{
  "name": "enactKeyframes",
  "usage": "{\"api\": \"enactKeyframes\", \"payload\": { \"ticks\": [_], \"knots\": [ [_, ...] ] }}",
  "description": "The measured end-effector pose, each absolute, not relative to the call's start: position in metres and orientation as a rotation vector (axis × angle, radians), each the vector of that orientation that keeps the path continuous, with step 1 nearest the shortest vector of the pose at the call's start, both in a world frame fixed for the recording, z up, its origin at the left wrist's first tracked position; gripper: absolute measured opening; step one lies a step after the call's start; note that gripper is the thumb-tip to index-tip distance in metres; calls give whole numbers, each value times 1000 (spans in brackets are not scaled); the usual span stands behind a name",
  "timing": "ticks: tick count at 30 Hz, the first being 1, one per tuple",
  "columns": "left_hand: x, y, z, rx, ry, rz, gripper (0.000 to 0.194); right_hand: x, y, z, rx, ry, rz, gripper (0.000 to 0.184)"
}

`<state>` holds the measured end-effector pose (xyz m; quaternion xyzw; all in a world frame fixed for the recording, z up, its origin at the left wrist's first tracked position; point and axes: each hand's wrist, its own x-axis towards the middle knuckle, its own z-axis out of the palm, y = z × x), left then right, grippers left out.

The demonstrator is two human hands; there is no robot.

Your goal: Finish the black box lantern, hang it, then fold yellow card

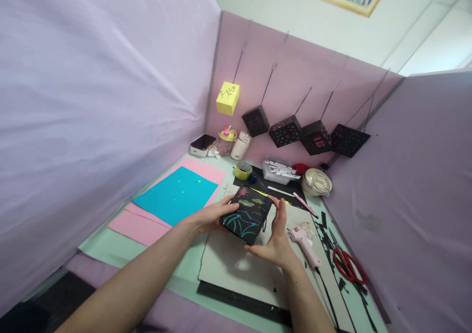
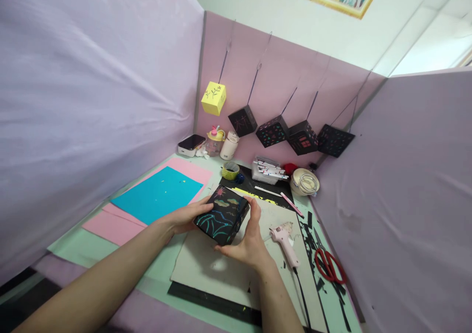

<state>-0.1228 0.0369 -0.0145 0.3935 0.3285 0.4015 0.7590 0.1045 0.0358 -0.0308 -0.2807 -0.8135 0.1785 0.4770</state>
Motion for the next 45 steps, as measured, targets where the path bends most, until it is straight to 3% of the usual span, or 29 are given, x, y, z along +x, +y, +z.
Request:
{"api": "enactKeyframes", "payload": {
  "ticks": [14, 17, 21, 24, 32, 45],
  "knots": [
    [-120, 39, -12, 819, 664, 1090, 71, 104, 43, -32, -713, -1932, 421, 133],
    [-120, 41, -10, 778, 646, 1203, 75, 106, 49, -34, -760, -1782, 395, 106],
    [-120, 42, -10, 738, 661, 1232, 79, 110, 54, -33, -910, -1551, 458, 40],
    [-120, 42, -9, 740, 665, 1231, 79, 113, 53, -30, -964, -1501, 581, 24],
    [-119, 39, -4, 813, 749, 1231, 80, 109, 48, -27, -997, -1459, 643, 22],
    [-120, 42, -6, 840, 716, 1244, 78, 108, 56, -20, -867, -1294, 870, 35]
  ]
}}
